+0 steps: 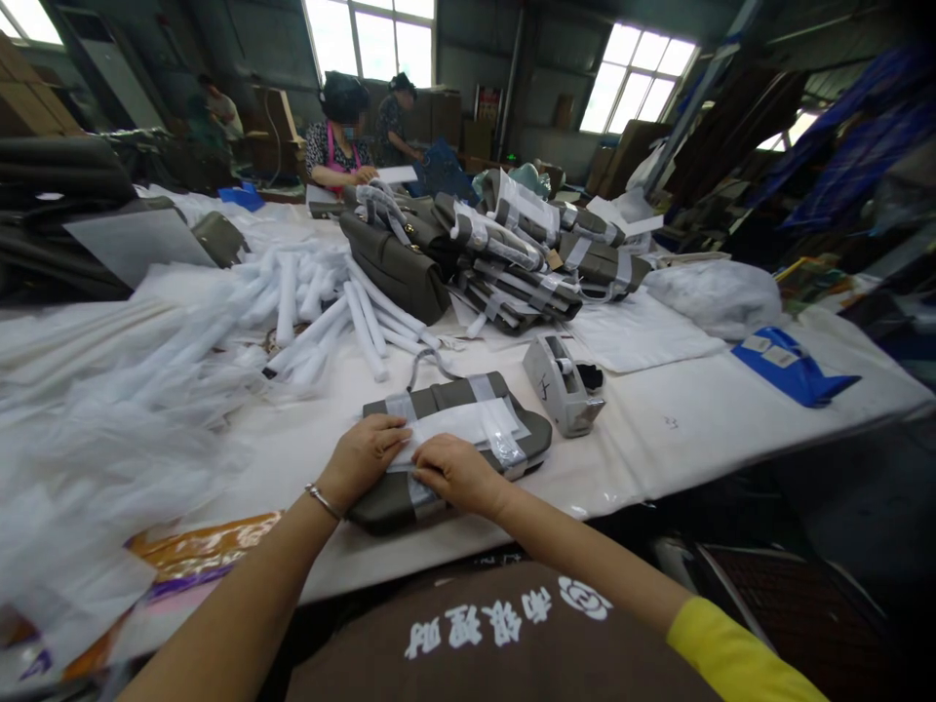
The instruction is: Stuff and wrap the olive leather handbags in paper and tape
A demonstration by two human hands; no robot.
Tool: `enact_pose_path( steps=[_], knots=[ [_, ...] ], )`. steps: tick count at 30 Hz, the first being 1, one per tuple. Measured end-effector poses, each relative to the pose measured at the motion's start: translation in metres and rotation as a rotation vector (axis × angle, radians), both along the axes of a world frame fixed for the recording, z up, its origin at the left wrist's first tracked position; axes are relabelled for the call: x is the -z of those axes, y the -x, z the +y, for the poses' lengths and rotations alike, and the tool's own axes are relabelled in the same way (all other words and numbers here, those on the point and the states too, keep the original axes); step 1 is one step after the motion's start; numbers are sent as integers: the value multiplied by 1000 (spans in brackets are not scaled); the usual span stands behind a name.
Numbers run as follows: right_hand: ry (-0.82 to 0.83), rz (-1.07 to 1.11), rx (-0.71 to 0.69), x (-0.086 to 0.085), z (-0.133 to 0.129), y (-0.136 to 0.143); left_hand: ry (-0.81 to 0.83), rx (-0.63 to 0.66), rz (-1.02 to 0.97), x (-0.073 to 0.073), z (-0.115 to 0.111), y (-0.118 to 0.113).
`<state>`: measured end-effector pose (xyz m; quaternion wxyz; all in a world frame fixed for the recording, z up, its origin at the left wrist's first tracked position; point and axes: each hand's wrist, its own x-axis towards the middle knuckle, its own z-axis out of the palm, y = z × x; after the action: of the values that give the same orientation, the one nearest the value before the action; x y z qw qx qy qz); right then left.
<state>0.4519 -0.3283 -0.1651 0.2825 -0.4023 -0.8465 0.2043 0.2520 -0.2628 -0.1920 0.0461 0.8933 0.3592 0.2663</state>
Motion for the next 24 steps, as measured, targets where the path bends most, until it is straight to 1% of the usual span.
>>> enact_pose_path(
  steps=[5, 8, 10, 12, 13, 15, 18, 20, 22, 24],
  knots=[
    [-29, 92, 20, -4, -11, -3, -9, -11, 5, 0, -3, 2],
    [-13, 145, 12, -9, -28, -5, 25, -40, -17, -1, -4, 2],
    [29, 149, -33, -10, -44, -7, 53, -50, -24, -1, -4, 2],
    [108, 164, -100, -7, -60, -10, 76, -52, -31, -2, -3, 1],
    [165, 188, -109, -3, -67, -12, 84, -51, -36, -2, -3, 1],
    [329, 275, -58, 9, -78, -18, 93, -52, -44, -2, -3, 0],
    [634, 436, 49, 27, -87, -30, 97, -60, -44, -3, -3, 0],
    [770, 485, 47, 34, -90, -35, 104, -63, -38, -3, -4, -1],
    [781, 468, 35, 35, -90, -38, 108, -65, -37, -2, -4, -1],
    [686, 400, 29, 33, -88, -38, 113, -67, -37, -1, -3, -1]
  ],
)
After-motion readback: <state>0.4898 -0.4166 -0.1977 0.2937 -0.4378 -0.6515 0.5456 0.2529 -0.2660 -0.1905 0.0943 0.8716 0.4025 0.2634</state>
